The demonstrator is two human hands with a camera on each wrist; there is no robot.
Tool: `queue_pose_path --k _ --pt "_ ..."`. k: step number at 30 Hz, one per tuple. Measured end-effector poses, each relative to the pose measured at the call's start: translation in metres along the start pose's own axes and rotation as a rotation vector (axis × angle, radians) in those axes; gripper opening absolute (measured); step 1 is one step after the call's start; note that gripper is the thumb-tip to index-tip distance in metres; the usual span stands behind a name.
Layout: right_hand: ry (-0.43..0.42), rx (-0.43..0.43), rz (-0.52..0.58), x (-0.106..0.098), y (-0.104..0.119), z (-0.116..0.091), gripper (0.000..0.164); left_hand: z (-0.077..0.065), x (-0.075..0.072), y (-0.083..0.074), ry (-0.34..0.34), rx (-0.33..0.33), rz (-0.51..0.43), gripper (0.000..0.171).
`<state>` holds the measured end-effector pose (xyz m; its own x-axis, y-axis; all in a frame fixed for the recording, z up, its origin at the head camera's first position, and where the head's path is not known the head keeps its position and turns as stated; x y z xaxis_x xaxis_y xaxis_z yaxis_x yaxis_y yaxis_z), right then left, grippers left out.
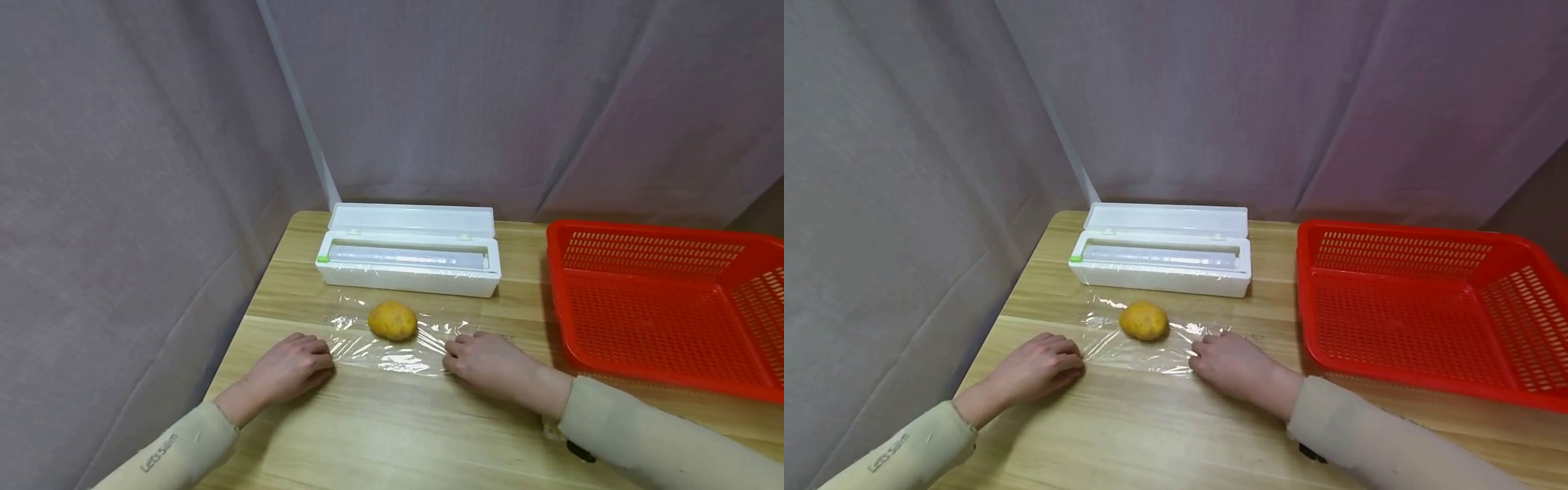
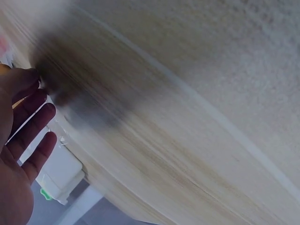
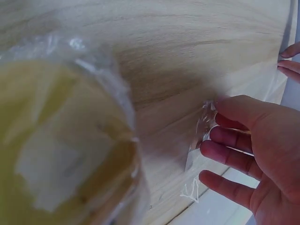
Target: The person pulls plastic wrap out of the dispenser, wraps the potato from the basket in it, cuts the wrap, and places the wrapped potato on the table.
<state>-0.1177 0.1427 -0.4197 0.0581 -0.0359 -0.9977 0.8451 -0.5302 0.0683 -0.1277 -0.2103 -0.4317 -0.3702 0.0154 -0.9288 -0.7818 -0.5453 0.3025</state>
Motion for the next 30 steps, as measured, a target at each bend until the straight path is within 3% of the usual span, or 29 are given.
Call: queue_pose_path --k 14,30 --pt "0.039 -0.042 -0.062 0.001 0.001 0.005 0.010 -0.001 0.005 0.000 -0.048 -0.058 -0.004 0.013" --pt "-0.005 -0.020 0.045 -0.008 -0.008 0.001 0.021 0.010 0.010 0.003 -0.026 -0.093 0.026 0.019"
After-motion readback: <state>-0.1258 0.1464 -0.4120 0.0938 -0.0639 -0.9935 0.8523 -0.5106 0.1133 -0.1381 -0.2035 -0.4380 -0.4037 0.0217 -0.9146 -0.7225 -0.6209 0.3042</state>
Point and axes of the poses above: each hand's wrist, its own z-axis towards the middle knuckle, its own x-axis out of the palm, y = z × x, the point moved 2 cm from there along z, towards the middle knuckle, and after that the axes turned 13 degrees about z, right-handed, at the moved point
